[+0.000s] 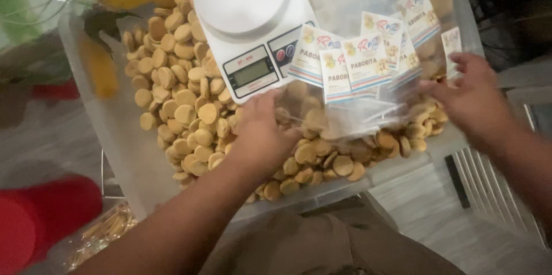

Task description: The person writes on a clear plastic bag with a pen, then scoops round cookies from a large bin and places them into the bag on a digital scale. The person adjusts the cookies to reach a target weight and sets the filled bag aside.

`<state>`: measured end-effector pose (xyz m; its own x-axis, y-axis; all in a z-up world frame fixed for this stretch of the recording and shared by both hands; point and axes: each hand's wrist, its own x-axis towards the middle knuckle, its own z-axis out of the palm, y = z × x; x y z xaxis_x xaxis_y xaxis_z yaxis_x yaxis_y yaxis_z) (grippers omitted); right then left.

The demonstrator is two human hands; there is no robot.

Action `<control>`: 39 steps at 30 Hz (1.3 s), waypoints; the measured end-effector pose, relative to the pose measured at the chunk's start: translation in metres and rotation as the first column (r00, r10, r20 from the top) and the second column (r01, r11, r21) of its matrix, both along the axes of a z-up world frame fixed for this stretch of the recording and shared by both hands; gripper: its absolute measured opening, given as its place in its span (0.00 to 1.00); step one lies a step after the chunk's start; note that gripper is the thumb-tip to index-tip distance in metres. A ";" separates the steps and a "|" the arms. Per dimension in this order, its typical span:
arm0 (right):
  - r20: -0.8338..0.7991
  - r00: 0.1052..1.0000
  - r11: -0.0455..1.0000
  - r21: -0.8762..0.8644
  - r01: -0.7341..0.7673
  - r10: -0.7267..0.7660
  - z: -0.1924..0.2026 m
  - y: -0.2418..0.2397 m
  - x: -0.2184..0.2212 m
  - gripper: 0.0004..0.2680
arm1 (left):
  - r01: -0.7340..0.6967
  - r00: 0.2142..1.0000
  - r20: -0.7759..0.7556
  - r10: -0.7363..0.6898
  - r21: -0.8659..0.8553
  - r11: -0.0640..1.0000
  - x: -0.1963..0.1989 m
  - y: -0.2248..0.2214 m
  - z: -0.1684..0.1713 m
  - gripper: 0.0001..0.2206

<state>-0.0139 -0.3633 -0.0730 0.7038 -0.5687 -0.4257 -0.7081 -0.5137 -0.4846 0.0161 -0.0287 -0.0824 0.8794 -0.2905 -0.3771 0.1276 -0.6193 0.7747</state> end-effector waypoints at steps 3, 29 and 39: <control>0.035 0.999 0.990 0.138 -0.039 0.035 -0.020 -0.046 0.014 0.28 | -0.031 0.977 -0.211 0.031 0.001 1.000 0.002 -0.014 0.001 0.37; 0.116 0.982 0.987 0.052 -0.154 0.147 -0.045 -0.070 0.010 0.22 | -0.121 0.927 -0.372 0.041 -0.195 0.973 0.022 -0.054 0.017 0.33; 0.409 0.912 0.999 0.010 0.038 -0.039 -0.048 -0.087 0.018 0.13 | -0.095 0.932 -0.361 0.028 -0.171 0.981 0.021 -0.055 0.011 0.33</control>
